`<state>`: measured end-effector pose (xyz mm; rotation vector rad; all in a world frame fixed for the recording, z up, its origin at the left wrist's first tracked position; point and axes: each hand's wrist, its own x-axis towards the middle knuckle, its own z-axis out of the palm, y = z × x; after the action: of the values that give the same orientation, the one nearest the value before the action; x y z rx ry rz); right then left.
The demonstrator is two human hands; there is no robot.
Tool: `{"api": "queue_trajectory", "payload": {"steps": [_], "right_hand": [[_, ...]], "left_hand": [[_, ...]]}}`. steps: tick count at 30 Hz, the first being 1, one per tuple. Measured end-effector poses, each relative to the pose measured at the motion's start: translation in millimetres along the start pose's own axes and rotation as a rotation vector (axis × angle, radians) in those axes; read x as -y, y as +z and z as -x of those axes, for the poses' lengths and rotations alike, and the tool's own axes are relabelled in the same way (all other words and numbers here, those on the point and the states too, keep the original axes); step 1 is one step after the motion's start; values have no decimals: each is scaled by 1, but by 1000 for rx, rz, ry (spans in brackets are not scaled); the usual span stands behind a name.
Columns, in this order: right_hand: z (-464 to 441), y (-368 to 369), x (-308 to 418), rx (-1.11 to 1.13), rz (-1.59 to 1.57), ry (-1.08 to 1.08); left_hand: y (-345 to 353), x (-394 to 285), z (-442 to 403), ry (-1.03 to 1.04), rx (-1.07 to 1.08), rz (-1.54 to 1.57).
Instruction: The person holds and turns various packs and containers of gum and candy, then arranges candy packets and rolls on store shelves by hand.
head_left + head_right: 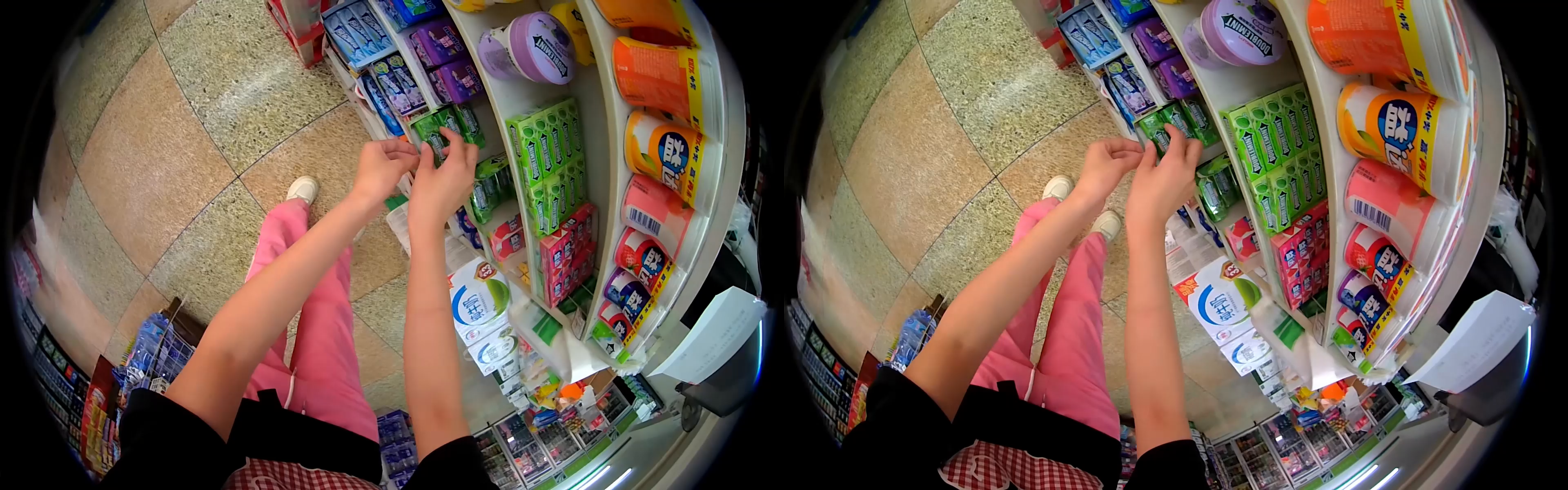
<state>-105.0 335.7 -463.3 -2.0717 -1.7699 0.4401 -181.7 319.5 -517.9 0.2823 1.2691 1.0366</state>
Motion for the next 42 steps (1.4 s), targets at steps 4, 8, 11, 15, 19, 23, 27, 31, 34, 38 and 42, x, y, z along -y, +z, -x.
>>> {"api": "queue_trajectory", "payload": {"steps": [4,8,11,15,19,23,27,31,34,38,42], "right_hand": [[-9,0,13,66,122,67],[-15,0,14,67,187,-12],[-20,5,10,78,285,-77],[-28,0,16,173,379,-94],[-31,-7,13,118,377,-148],[-23,-21,0,5,161,-114],[-9,-30,-11,-20,-282,98],[0,-25,-10,-201,-569,165],[3,-24,-8,-238,-623,267],[4,-27,3,-190,-626,439],[3,-25,0,-134,-584,527]], "left_hand": [[-4,7,-4,29,43,17],[-4,10,-4,35,61,37],[-4,12,-5,25,55,43],[-3,13,-5,34,38,38],[-2,12,-4,38,51,54],[-1,9,-1,37,62,31],[1,8,2,45,72,76],[3,5,4,49,72,73],[4,7,4,51,72,89],[5,12,3,89,59,110],[4,13,2,86,67,82]]}}
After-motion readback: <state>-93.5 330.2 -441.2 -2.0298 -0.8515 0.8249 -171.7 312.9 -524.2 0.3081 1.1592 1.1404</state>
